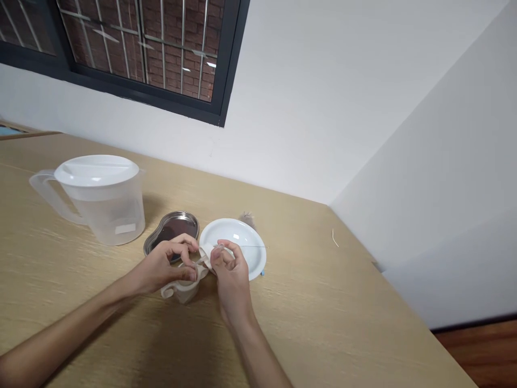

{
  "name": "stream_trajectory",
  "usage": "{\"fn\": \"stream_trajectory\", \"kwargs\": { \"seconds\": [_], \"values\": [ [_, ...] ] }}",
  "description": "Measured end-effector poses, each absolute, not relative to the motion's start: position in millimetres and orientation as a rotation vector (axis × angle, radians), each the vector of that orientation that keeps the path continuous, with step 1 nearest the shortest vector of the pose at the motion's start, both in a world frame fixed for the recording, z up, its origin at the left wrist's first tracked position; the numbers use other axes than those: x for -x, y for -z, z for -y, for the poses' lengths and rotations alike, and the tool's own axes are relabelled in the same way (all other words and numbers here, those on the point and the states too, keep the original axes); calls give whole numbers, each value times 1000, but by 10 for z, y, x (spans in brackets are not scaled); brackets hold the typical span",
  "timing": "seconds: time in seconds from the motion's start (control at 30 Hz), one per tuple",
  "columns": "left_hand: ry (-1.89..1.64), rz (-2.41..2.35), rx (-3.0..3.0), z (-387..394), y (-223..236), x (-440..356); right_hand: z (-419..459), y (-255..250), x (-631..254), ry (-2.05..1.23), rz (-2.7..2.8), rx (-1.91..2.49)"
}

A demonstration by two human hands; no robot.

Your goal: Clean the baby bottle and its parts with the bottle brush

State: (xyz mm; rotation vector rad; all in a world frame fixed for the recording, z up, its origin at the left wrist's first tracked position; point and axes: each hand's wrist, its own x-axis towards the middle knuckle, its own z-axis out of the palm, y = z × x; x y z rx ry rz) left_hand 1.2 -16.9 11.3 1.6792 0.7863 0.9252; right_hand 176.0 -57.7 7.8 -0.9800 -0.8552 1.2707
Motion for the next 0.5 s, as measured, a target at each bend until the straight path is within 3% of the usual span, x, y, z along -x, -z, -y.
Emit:
{"fn": "stream_trajectory", "kwargs": {
  "seconds": [0.5],
  "values": [
    [-941,-785,-1706,171,-73,-20,543,-121,-1800,-1325,666,888]
  ]
}}
